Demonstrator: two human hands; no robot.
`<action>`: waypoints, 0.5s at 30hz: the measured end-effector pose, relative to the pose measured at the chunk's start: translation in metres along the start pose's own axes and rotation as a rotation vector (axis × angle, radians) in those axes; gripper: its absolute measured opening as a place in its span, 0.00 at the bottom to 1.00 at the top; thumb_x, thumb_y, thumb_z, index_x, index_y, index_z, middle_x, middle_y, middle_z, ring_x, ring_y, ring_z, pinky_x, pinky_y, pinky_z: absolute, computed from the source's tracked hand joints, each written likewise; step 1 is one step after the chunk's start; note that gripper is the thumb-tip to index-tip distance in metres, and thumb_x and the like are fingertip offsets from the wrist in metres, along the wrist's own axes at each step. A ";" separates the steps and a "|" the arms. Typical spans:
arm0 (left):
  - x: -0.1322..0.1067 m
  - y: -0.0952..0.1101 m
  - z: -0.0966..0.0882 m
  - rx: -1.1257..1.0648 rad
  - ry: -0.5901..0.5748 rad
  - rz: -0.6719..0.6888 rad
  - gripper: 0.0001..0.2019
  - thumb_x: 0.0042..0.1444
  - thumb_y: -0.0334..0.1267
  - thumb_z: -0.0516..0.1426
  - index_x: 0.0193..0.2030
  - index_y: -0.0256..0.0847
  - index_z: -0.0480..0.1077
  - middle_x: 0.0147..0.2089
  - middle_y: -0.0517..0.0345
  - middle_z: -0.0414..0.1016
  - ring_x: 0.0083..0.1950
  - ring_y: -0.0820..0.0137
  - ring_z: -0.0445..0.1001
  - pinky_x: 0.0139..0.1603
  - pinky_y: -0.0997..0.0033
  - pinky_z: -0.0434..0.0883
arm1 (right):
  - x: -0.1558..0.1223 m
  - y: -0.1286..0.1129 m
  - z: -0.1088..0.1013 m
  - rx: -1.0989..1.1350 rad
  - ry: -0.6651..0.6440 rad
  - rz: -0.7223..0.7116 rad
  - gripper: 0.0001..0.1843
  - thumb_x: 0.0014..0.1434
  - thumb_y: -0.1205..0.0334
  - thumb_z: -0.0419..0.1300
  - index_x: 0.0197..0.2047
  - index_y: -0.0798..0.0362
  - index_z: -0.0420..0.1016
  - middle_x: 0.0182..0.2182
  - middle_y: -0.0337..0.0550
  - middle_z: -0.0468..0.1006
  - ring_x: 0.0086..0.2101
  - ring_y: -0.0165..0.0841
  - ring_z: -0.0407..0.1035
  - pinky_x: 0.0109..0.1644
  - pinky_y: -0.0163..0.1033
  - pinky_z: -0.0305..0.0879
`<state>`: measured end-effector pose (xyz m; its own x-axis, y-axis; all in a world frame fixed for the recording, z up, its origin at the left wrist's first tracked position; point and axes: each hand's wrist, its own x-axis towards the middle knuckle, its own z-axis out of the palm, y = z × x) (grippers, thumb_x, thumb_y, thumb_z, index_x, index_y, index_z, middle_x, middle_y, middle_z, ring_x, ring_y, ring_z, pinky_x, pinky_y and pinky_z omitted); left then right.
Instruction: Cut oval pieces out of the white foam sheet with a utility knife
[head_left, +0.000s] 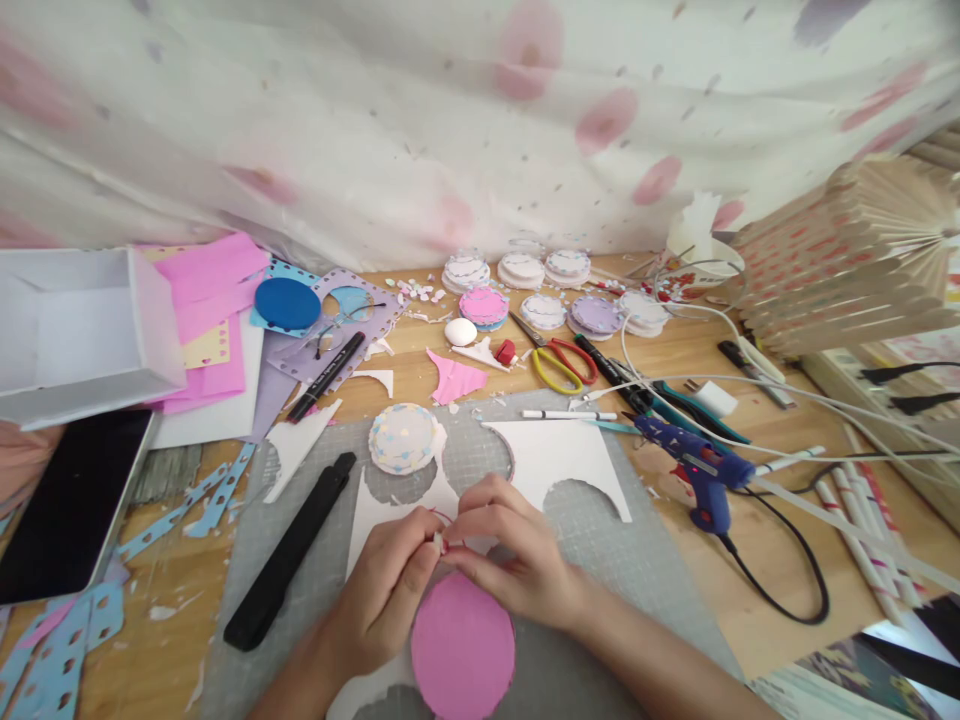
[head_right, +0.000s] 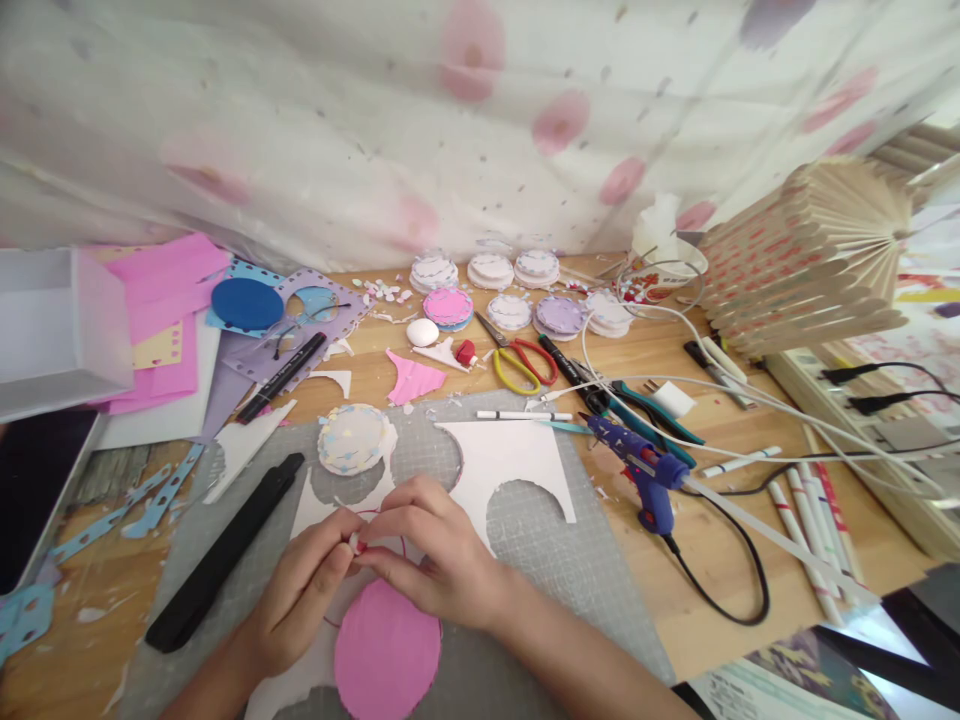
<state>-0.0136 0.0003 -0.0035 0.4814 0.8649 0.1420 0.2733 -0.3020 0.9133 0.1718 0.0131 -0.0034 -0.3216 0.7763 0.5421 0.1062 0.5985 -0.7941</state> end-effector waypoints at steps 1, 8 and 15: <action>0.000 0.001 0.000 0.011 -0.003 0.008 0.09 0.69 0.38 0.44 0.40 0.44 0.63 0.31 0.63 0.64 0.31 0.72 0.66 0.35 0.73 0.63 | 0.000 0.000 0.000 -0.002 0.002 -0.004 0.06 0.63 0.65 0.61 0.44 0.51 0.72 0.35 0.44 0.72 0.37 0.32 0.69 0.40 0.37 0.68; 0.001 0.004 -0.002 0.044 -0.017 0.055 0.10 0.69 0.37 0.43 0.39 0.43 0.62 0.31 0.64 0.64 0.31 0.73 0.65 0.34 0.74 0.62 | -0.001 0.000 0.001 -0.009 0.016 -0.035 0.05 0.64 0.66 0.60 0.44 0.50 0.71 0.35 0.43 0.72 0.37 0.32 0.69 0.39 0.37 0.69; 0.001 0.004 -0.001 0.033 -0.026 0.049 0.11 0.69 0.37 0.44 0.36 0.42 0.61 0.30 0.63 0.64 0.31 0.73 0.64 0.34 0.74 0.60 | -0.001 0.000 0.001 0.012 0.017 -0.045 0.05 0.63 0.66 0.60 0.43 0.51 0.71 0.34 0.44 0.74 0.36 0.33 0.70 0.39 0.37 0.69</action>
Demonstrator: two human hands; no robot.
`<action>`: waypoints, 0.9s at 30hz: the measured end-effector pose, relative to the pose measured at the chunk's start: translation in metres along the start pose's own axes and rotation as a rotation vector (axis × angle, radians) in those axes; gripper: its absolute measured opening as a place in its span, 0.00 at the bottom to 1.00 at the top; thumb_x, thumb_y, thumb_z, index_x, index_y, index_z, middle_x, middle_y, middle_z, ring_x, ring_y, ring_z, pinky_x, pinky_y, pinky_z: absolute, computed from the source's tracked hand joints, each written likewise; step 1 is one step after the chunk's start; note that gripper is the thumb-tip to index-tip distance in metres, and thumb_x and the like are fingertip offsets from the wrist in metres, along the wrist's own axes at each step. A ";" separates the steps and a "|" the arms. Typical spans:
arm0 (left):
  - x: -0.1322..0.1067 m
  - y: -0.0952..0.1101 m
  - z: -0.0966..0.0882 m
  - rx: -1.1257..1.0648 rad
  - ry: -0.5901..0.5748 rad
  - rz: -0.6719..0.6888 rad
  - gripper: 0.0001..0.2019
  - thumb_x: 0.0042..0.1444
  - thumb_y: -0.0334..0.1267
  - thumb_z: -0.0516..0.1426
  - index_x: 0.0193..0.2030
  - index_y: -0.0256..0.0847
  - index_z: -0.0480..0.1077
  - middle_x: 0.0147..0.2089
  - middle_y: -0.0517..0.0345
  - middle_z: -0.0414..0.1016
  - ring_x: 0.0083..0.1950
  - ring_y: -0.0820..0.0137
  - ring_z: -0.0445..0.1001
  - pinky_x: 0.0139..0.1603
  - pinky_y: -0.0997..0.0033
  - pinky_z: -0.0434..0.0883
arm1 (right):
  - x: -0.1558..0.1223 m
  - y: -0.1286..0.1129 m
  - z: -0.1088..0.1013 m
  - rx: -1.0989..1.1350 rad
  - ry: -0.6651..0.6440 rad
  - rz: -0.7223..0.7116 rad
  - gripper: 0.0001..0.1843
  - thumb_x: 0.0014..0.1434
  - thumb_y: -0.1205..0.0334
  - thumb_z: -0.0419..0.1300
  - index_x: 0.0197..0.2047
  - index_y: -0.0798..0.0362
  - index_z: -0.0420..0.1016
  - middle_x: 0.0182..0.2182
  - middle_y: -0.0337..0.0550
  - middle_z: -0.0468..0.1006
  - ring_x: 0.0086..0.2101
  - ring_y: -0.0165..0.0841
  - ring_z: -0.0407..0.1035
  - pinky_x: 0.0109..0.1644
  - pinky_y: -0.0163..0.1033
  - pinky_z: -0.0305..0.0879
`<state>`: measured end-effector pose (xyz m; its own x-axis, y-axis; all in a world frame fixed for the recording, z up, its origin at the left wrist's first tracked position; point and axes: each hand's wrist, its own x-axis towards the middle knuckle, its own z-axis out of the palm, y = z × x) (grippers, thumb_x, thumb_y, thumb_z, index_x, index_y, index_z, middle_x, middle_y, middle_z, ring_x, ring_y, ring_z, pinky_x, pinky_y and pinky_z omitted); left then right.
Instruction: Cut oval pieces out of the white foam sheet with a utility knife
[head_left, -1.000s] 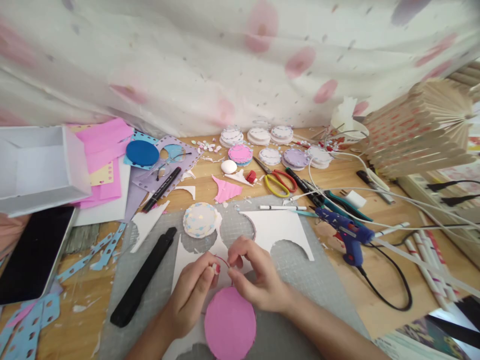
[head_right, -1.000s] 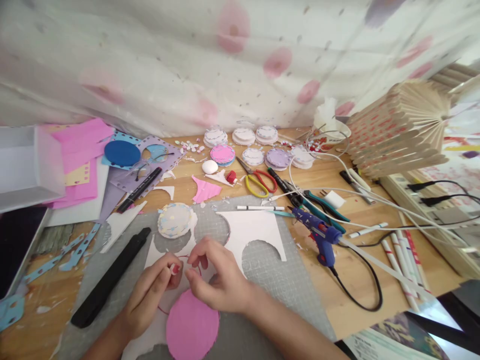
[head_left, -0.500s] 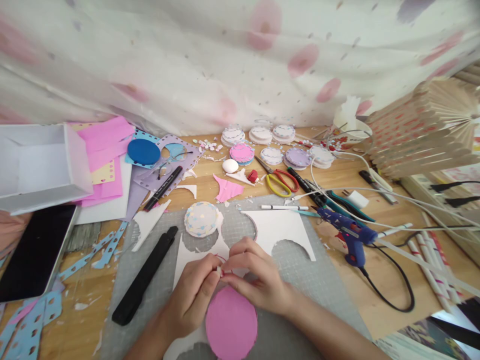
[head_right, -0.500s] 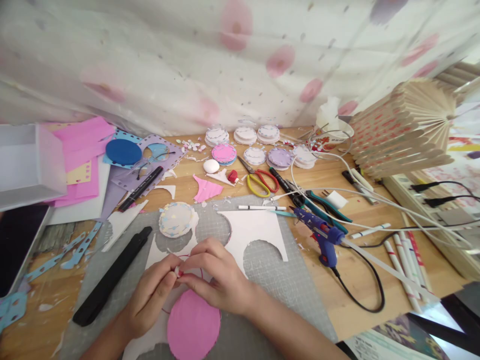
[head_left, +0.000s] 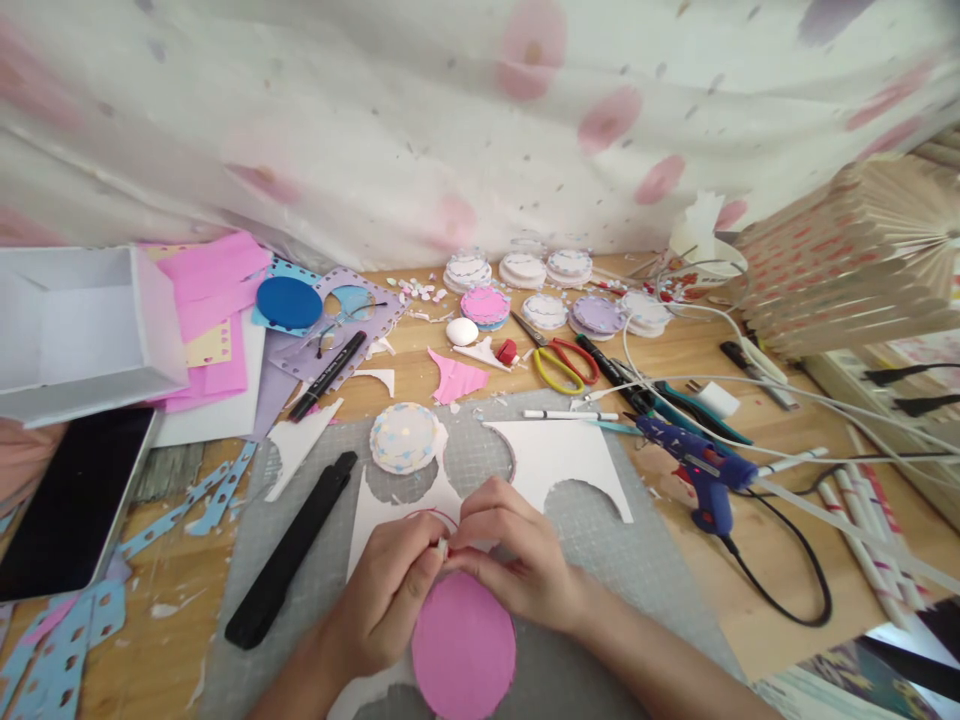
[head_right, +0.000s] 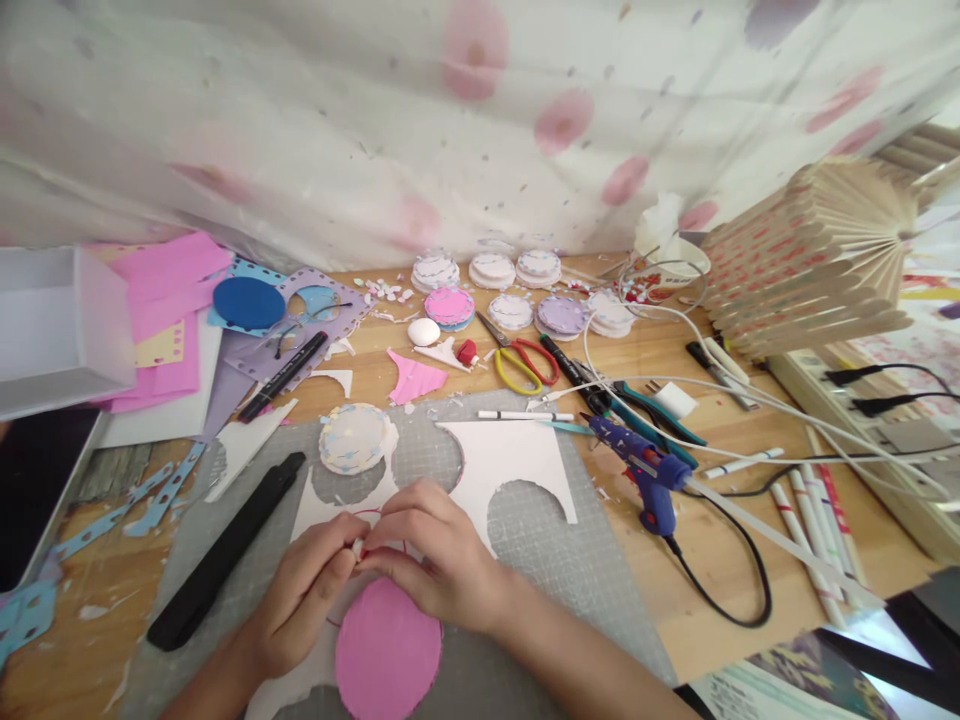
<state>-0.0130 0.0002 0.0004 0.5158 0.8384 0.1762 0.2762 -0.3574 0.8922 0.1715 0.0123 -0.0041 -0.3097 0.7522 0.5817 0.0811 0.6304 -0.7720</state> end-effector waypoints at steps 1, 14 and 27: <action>0.000 0.000 0.000 -0.022 -0.005 -0.008 0.11 0.69 0.37 0.44 0.35 0.42 0.61 0.30 0.63 0.63 0.31 0.73 0.64 0.34 0.74 0.60 | 0.000 0.000 0.000 0.014 -0.001 0.009 0.05 0.63 0.66 0.61 0.43 0.51 0.71 0.34 0.44 0.74 0.36 0.33 0.70 0.39 0.37 0.69; 0.003 0.005 0.003 -0.411 -0.041 -0.250 0.20 0.68 0.50 0.43 0.27 0.42 0.56 0.24 0.65 0.54 0.26 0.74 0.55 0.27 0.72 0.54 | 0.008 -0.001 -0.003 0.597 -0.087 0.593 0.11 0.51 0.59 0.71 0.30 0.54 0.75 0.29 0.38 0.72 0.30 0.28 0.68 0.37 0.33 0.67; 0.026 0.034 -0.006 -0.530 0.112 -0.165 0.15 0.68 0.49 0.47 0.36 0.41 0.62 0.27 0.66 0.52 0.27 0.75 0.51 0.28 0.73 0.54 | 0.081 -0.040 -0.052 0.202 -0.414 0.398 0.08 0.60 0.58 0.63 0.38 0.53 0.72 0.30 0.37 0.72 0.28 0.27 0.66 0.35 0.33 0.65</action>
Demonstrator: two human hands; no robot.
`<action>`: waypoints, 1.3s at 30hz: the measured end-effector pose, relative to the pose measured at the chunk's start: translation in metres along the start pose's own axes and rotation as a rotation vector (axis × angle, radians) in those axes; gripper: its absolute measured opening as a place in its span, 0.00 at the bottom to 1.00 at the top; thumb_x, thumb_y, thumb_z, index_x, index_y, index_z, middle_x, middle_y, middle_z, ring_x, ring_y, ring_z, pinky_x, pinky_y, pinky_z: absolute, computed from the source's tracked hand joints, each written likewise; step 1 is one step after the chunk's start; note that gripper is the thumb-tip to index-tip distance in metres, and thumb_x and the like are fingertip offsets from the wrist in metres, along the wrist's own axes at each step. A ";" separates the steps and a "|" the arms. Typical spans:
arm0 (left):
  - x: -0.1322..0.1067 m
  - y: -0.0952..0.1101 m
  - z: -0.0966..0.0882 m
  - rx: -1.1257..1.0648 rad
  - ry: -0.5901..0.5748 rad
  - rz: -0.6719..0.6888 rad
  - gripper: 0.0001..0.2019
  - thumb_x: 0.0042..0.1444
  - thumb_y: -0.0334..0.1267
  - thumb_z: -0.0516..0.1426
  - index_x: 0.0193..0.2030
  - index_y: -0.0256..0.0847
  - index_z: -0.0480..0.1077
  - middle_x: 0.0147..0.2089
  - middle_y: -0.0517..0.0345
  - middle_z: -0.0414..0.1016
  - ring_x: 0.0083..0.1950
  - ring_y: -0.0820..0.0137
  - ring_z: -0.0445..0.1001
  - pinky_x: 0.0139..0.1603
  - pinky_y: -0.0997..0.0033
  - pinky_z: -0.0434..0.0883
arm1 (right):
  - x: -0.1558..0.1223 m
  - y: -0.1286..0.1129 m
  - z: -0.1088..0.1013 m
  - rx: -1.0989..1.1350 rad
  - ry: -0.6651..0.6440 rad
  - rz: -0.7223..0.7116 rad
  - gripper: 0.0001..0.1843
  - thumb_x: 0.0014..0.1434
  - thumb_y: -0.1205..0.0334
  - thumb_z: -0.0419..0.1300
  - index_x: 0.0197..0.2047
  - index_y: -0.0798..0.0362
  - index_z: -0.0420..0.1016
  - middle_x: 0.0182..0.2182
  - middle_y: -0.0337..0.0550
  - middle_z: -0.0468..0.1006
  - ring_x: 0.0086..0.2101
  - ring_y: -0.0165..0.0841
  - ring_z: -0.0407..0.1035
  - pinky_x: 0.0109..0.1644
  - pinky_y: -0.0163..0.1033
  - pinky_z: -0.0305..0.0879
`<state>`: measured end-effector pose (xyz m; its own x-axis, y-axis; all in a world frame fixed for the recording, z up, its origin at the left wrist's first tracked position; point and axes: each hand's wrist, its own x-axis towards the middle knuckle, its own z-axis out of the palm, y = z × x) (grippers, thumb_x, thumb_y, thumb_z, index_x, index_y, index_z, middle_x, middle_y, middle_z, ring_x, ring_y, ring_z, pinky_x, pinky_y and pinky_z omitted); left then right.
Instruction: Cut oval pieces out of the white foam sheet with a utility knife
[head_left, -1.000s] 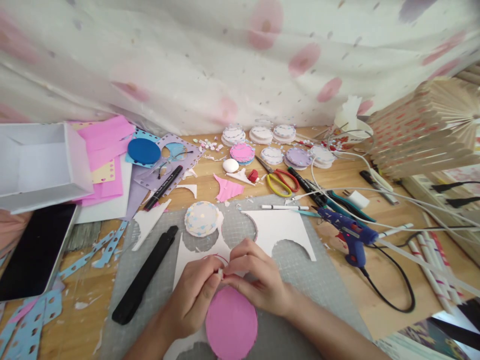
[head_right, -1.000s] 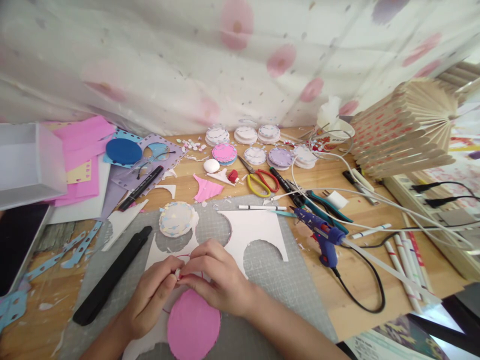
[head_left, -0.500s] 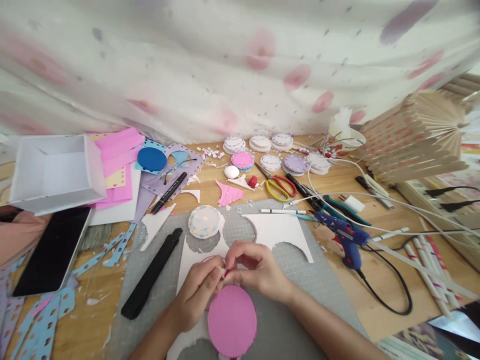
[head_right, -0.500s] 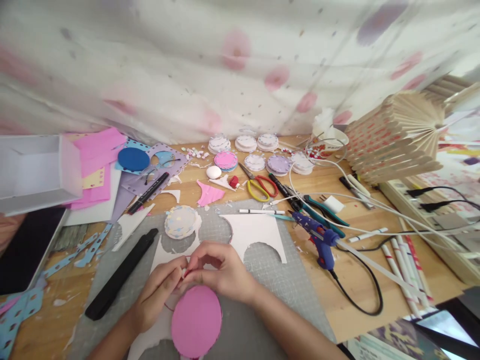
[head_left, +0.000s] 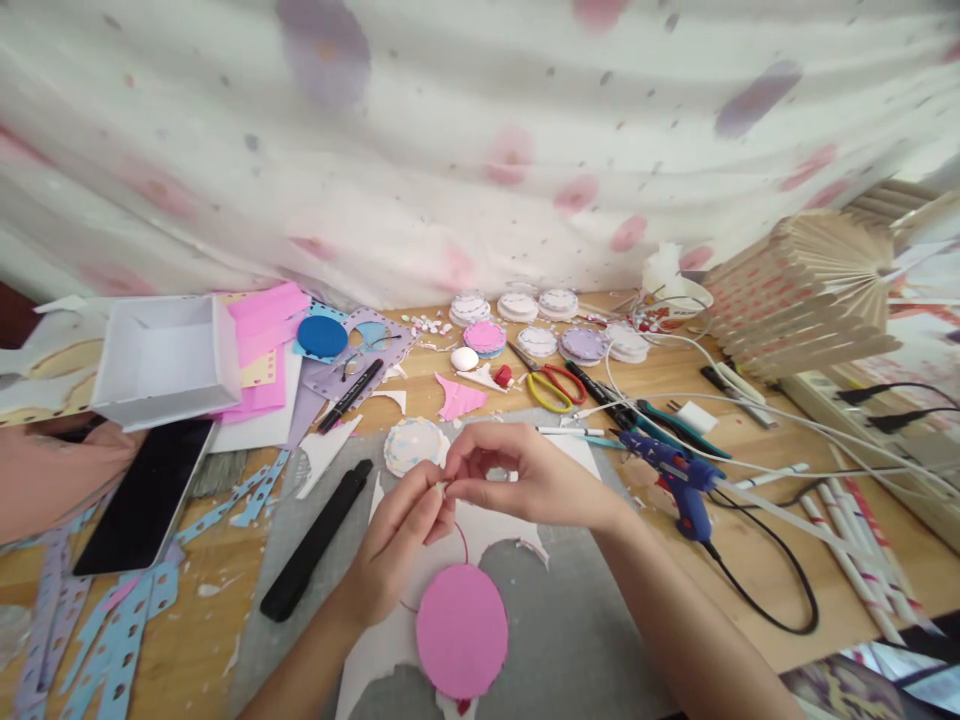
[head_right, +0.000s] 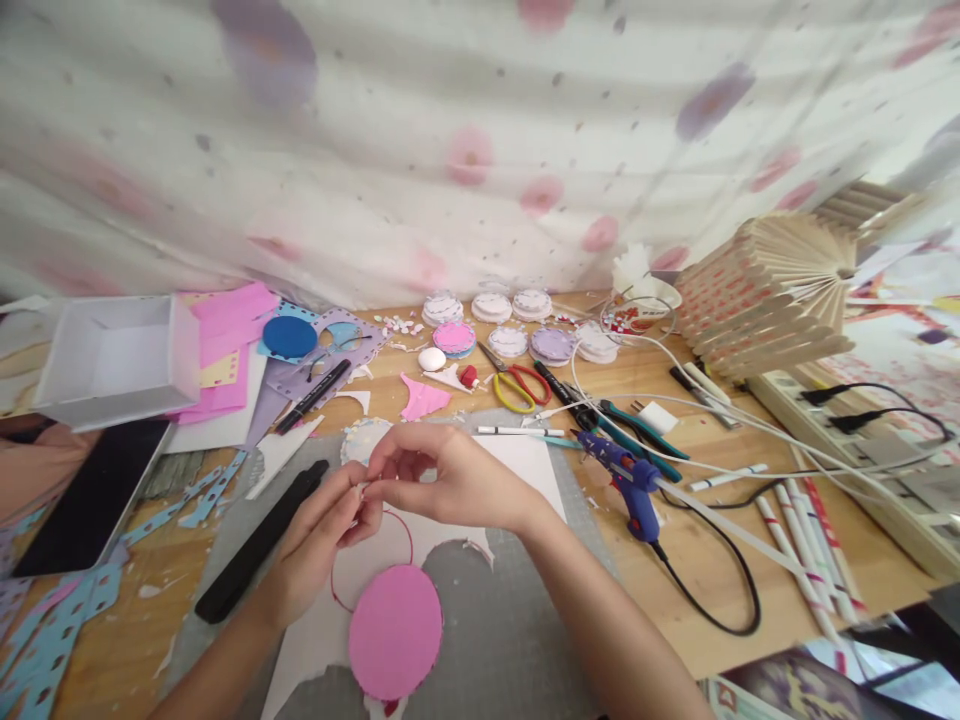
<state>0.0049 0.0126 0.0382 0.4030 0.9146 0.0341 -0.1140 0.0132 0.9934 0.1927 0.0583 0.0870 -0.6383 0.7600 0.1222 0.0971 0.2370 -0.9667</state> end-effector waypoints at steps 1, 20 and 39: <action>0.002 0.001 0.002 -0.008 0.015 0.011 0.14 0.67 0.49 0.48 0.37 0.41 0.63 0.28 0.65 0.53 0.28 0.75 0.52 0.28 0.74 0.54 | 0.000 -0.004 -0.002 -0.049 -0.004 -0.015 0.08 0.59 0.60 0.64 0.39 0.53 0.71 0.30 0.36 0.72 0.28 0.26 0.65 0.34 0.33 0.65; 0.003 -0.039 -0.013 -0.081 0.130 -0.182 0.10 0.51 0.43 0.66 0.35 0.40 0.79 0.32 0.56 0.79 0.34 0.68 0.75 0.38 0.71 0.72 | -0.026 0.077 0.061 0.591 0.286 0.115 0.14 0.61 0.52 0.62 0.40 0.51 0.63 0.29 0.36 0.70 0.29 0.27 0.67 0.34 0.33 0.63; 0.007 -0.034 -0.015 -0.147 0.061 -0.299 0.05 0.43 0.38 0.69 0.27 0.42 0.81 0.23 0.60 0.76 0.24 0.73 0.70 0.28 0.74 0.68 | -0.030 0.077 0.062 0.324 0.306 0.092 0.08 0.58 0.62 0.61 0.34 0.51 0.63 0.23 0.35 0.71 0.22 0.26 0.63 0.26 0.32 0.60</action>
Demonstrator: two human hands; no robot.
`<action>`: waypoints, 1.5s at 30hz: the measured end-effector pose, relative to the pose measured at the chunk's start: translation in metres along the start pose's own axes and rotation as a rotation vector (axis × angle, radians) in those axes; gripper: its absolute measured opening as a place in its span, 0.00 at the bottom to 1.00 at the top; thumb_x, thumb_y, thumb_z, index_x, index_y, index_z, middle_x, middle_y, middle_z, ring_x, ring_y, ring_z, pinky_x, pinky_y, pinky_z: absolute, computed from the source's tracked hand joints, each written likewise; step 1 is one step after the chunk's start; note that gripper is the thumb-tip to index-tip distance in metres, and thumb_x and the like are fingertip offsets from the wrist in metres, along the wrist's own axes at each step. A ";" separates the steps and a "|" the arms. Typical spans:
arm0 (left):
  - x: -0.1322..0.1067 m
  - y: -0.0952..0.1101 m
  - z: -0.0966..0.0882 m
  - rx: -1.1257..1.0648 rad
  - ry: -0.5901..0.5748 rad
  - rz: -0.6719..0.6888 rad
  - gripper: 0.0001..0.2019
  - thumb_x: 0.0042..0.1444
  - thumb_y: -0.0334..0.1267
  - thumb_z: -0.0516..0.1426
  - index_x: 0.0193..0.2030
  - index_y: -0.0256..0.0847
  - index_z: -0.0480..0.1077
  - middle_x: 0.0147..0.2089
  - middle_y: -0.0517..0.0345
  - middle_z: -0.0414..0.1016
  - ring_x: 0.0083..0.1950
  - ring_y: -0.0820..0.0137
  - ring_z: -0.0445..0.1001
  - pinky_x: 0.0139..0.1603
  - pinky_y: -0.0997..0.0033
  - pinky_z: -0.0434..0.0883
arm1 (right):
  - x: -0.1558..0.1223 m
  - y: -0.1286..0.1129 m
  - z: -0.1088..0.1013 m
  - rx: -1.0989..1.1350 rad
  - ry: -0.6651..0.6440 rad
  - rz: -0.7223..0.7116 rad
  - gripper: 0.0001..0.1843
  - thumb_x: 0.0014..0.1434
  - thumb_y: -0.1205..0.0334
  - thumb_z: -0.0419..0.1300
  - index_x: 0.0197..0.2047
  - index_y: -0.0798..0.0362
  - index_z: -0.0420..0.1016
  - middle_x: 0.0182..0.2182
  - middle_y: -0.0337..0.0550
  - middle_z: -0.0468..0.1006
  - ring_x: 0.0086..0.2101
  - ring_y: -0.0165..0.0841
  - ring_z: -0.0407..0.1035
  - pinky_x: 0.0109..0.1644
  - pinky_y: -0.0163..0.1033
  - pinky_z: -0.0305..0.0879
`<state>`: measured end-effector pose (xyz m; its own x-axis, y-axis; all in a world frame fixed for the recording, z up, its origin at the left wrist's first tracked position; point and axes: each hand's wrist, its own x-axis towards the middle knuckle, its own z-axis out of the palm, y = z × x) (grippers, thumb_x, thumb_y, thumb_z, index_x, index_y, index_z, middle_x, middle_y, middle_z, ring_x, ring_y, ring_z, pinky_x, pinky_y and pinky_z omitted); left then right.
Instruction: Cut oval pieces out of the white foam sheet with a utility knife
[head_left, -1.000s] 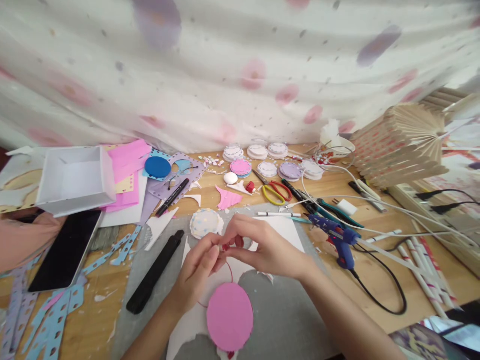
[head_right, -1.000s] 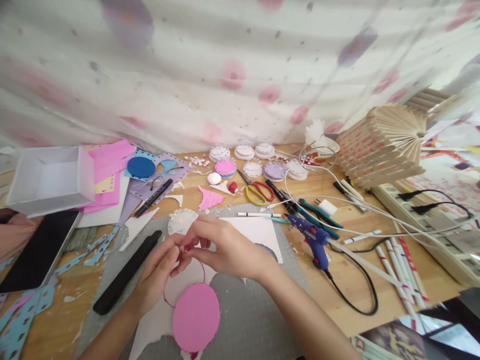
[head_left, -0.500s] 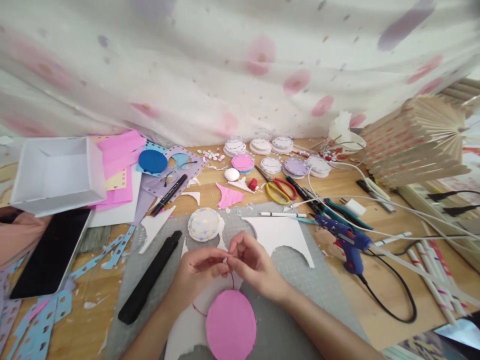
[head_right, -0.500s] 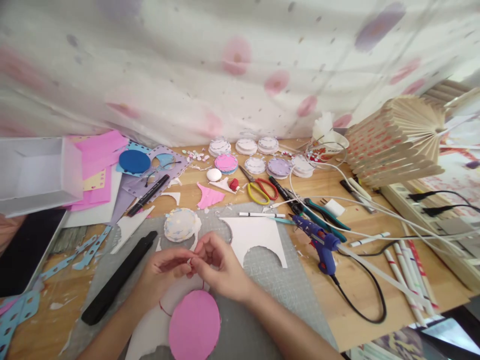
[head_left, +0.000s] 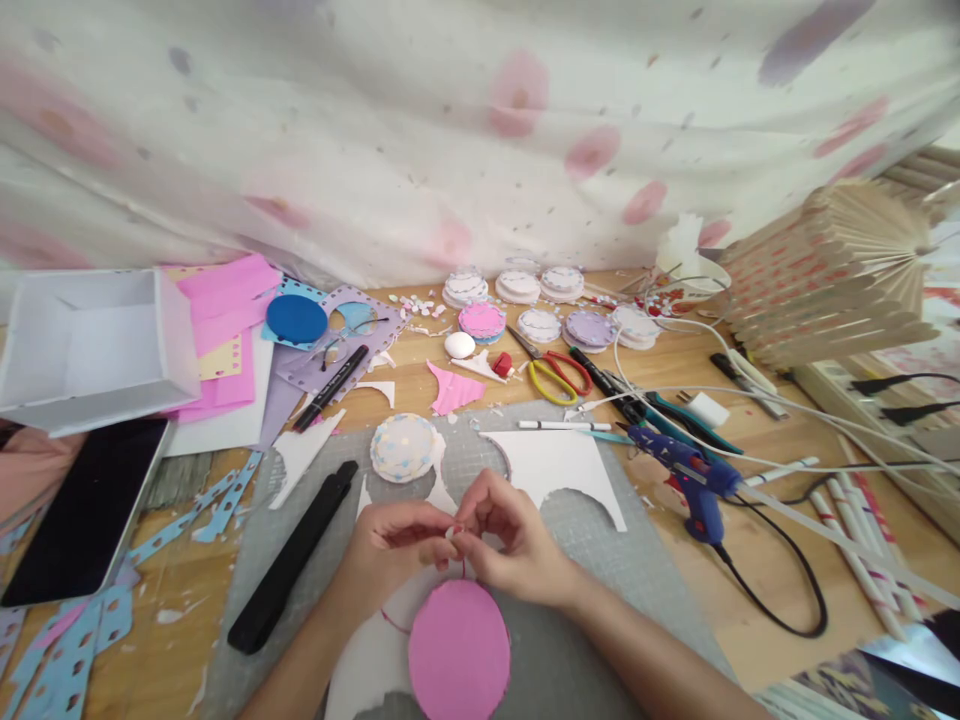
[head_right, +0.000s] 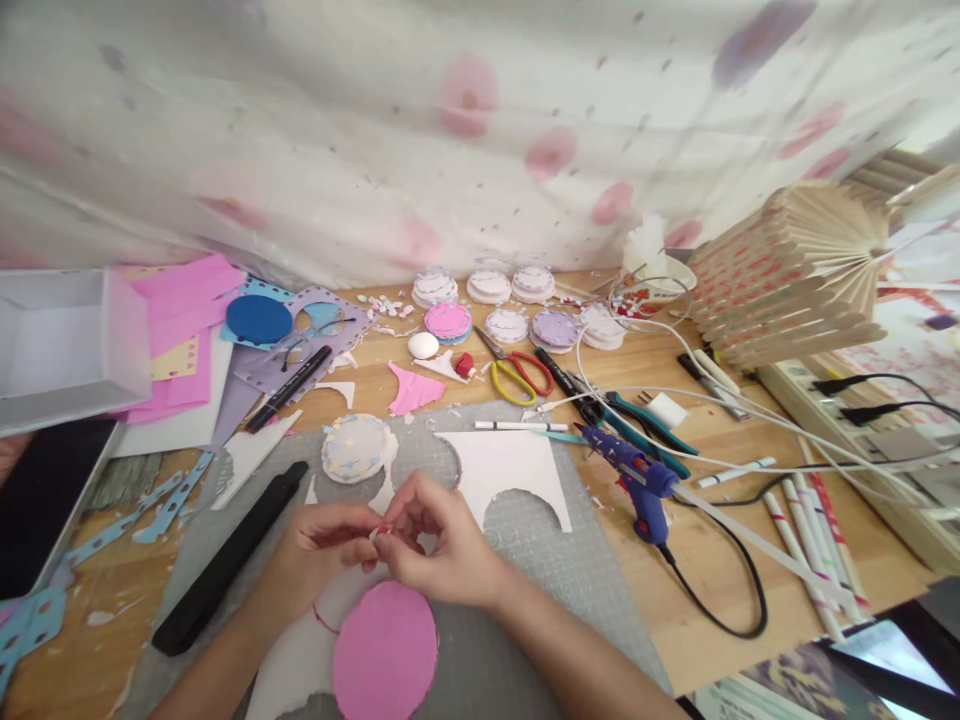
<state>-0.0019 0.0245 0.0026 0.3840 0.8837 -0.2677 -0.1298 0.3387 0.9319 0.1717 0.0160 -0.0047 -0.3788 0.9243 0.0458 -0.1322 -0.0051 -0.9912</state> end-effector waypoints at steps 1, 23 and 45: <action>0.000 0.000 0.000 0.000 -0.001 -0.005 0.05 0.43 0.38 0.69 0.27 0.41 0.81 0.23 0.60 0.76 0.24 0.73 0.70 0.28 0.74 0.68 | 0.000 0.000 0.000 -0.001 0.002 -0.004 0.08 0.58 0.60 0.61 0.34 0.50 0.63 0.23 0.35 0.72 0.22 0.26 0.64 0.26 0.32 0.61; 0.000 -0.006 -0.001 0.074 0.107 0.008 0.09 0.38 0.40 0.71 0.27 0.39 0.80 0.25 0.57 0.79 0.24 0.74 0.70 0.26 0.76 0.67 | 0.000 -0.002 -0.018 -0.525 -0.032 -0.325 0.01 0.57 0.64 0.59 0.33 0.51 0.71 0.22 0.38 0.74 0.23 0.28 0.69 0.29 0.32 0.64; 0.002 -0.013 -0.005 0.116 0.108 0.096 0.08 0.46 0.40 0.67 0.29 0.37 0.78 0.23 0.59 0.76 0.24 0.74 0.69 0.27 0.76 0.65 | 0.002 0.017 0.001 -0.381 0.139 -0.244 0.09 0.58 0.62 0.56 0.28 0.51 0.61 0.19 0.34 0.69 0.19 0.24 0.61 0.21 0.28 0.57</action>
<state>-0.0041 0.0233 -0.0108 0.2733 0.9419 -0.1955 -0.0523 0.2175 0.9747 0.1676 0.0173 -0.0213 -0.2484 0.9238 0.2914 0.1531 0.3345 -0.9299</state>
